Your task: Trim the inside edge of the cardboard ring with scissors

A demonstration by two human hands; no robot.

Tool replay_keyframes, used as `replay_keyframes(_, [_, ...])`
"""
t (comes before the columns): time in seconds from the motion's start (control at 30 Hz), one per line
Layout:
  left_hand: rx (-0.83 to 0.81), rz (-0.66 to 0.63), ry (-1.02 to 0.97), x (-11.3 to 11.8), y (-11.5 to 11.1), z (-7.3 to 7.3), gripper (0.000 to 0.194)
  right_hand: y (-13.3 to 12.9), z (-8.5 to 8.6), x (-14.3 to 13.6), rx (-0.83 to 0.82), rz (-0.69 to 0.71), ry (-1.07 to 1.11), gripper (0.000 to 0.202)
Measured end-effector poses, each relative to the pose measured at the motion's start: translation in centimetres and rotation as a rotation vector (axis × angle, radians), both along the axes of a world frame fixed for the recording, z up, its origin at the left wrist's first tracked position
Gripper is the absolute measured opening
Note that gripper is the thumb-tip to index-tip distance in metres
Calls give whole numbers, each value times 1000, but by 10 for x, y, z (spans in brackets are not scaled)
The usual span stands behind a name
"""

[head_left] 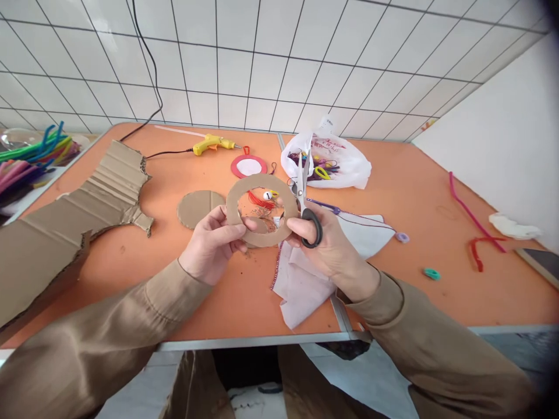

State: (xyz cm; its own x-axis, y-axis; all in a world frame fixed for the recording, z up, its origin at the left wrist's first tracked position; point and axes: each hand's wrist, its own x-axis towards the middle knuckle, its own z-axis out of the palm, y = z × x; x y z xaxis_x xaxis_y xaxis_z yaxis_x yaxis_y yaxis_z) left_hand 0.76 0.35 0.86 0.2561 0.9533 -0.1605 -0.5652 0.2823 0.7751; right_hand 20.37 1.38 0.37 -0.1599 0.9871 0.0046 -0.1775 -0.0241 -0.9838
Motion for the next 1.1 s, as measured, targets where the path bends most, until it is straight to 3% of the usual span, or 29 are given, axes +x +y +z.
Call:
replay_keyframes(0.2, [129, -138, -33, -6, 3, -3, 33, -2, 5, -2, -70, 28, 28, 37])
replay_keyframes(0.4, [132, -179, -25, -13, 8, -5, 39, 0, 1, 4, 3, -22, -20, 36])
replay_keyframes(0.73, [111, -273, 43, -21, 15, -6, 33, 4, 3, 11, 41, 28, -105, 24])
replay_keyframes(1.1, [163, -285, 63, -26, 13, -7, 37, 4, -1, 15, 69, 172, -140, 13])
